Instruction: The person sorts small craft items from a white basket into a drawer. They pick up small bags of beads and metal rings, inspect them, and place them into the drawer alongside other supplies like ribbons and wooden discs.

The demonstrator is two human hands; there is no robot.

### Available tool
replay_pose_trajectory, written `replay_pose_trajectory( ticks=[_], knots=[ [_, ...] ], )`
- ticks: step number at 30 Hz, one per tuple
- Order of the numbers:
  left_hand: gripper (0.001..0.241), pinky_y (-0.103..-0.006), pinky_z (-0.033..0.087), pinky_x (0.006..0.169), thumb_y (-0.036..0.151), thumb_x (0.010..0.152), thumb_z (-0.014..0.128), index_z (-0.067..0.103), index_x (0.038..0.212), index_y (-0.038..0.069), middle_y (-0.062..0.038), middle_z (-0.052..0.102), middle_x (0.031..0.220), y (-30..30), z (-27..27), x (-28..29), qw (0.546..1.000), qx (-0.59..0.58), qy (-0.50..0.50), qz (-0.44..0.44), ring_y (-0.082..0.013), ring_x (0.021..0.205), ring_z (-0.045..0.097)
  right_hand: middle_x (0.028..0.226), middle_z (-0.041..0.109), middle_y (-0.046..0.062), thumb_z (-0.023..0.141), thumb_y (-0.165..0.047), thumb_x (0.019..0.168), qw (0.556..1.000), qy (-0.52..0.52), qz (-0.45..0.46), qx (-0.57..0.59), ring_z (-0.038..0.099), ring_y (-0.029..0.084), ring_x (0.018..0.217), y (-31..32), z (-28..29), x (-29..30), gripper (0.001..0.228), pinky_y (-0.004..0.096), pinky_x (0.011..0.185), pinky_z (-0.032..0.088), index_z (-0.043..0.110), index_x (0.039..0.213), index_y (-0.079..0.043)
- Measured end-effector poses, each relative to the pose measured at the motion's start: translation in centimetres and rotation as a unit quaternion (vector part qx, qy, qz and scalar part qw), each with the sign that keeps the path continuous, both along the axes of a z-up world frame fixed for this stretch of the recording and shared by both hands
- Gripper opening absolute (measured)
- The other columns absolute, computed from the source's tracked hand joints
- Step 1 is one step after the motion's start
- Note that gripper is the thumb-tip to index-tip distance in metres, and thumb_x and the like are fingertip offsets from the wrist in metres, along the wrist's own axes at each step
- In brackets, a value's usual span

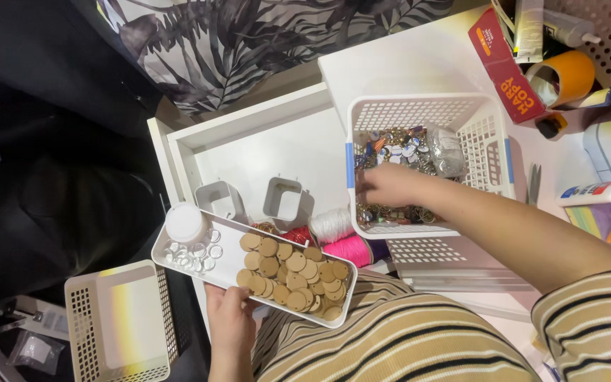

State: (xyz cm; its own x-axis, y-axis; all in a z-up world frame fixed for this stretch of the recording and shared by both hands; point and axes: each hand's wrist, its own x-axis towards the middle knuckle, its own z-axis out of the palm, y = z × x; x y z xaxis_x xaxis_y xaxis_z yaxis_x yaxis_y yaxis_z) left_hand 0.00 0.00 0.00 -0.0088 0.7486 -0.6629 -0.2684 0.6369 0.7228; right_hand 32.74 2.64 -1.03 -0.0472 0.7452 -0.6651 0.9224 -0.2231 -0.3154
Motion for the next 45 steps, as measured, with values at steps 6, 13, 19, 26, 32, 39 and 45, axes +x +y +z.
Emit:
replay_pose_trajectory(
  ticks=[6,13,19,26,32,39,45],
  knots=[
    [0.073,-0.0387,0.044,0.054,-0.006,0.067,0.034,0.034,0.136,0.016,-0.017,0.057,0.116,-0.3,-0.4,-0.3,1.0,0.009,-0.003,0.008,-0.0296,0.089,0.055,0.09,0.066,0.01,0.055,-0.039,0.081,0.99,-0.101,0.1,-0.001,0.062,0.034,0.081,-0.4,-0.6,-1.0,0.037,0.045,0.068,0.051,0.063,0.112,-0.02],
    [0.071,-0.0427,0.047,0.061,-0.006,0.069,0.033,0.032,0.137,0.016,-0.017,0.055,0.121,-0.3,-1.0,-0.6,1.0,0.002,-0.014,0.028,-0.0313,0.095,0.055,0.097,0.067,0.003,0.05,-0.035,0.084,0.994,-0.087,0.056,-0.041,0.061,0.026,0.09,0.2,0.8,-0.5,0.028,0.042,0.073,0.05,0.065,0.105,-0.024],
    [0.068,-0.04,0.047,0.06,-0.005,0.069,0.034,0.032,0.135,0.013,-0.018,0.054,0.121,-0.2,-1.8,-0.7,1.0,0.005,-0.006,0.019,-0.0312,0.094,0.055,0.049,0.041,0.0,0.054,-0.004,0.082,0.898,0.361,-0.25,-0.021,0.035,0.01,0.041,-1.5,-1.1,6.2,0.008,0.024,0.038,0.024,0.06,0.078,-0.007],
    [0.069,-0.0361,0.042,0.055,-0.005,0.068,0.035,0.034,0.134,0.015,-0.014,0.055,0.118,0.2,-1.0,-0.1,1.0,-0.008,0.024,0.005,-0.0256,0.09,0.052,0.062,0.048,0.005,0.042,-0.02,0.087,0.764,0.528,-0.371,0.031,0.042,0.013,0.048,-3.2,-0.1,7.6,0.029,0.022,0.039,0.029,0.045,0.06,-0.01],
    [0.069,-0.0325,0.04,0.056,-0.004,0.069,0.036,0.035,0.135,0.018,-0.011,0.056,0.118,0.4,-1.5,-0.1,1.0,-0.004,0.025,0.004,-0.0225,0.089,0.052,0.062,0.05,0.003,0.06,-0.018,0.083,0.908,0.244,-0.341,0.01,0.044,0.013,0.05,-2.2,2.8,5.0,0.006,0.025,0.045,0.031,0.059,0.085,-0.012],
    [0.067,-0.0317,0.038,0.051,-0.004,0.065,0.035,0.038,0.129,0.015,-0.012,0.058,0.112,0.4,-1.5,-0.2,1.0,0.018,0.018,-0.007,-0.0232,0.081,0.052,0.11,0.061,0.003,0.063,-0.046,0.078,0.965,-0.222,0.129,-0.057,0.064,0.03,0.093,-2.3,1.9,3.2,0.064,0.046,0.068,0.052,0.033,0.134,-0.032],
    [0.067,-0.0382,0.044,0.058,-0.004,0.068,0.035,0.035,0.132,0.015,-0.013,0.056,0.12,0.5,-1.2,-0.3,1.0,0.012,0.02,-0.007,-0.0259,0.093,0.054,0.088,0.064,-0.004,0.05,-0.03,0.084,0.967,-0.24,0.086,-0.022,0.063,0.022,0.082,-2.2,2.0,4.1,0.013,0.041,0.056,0.052,0.057,0.092,-0.021]
  ],
)
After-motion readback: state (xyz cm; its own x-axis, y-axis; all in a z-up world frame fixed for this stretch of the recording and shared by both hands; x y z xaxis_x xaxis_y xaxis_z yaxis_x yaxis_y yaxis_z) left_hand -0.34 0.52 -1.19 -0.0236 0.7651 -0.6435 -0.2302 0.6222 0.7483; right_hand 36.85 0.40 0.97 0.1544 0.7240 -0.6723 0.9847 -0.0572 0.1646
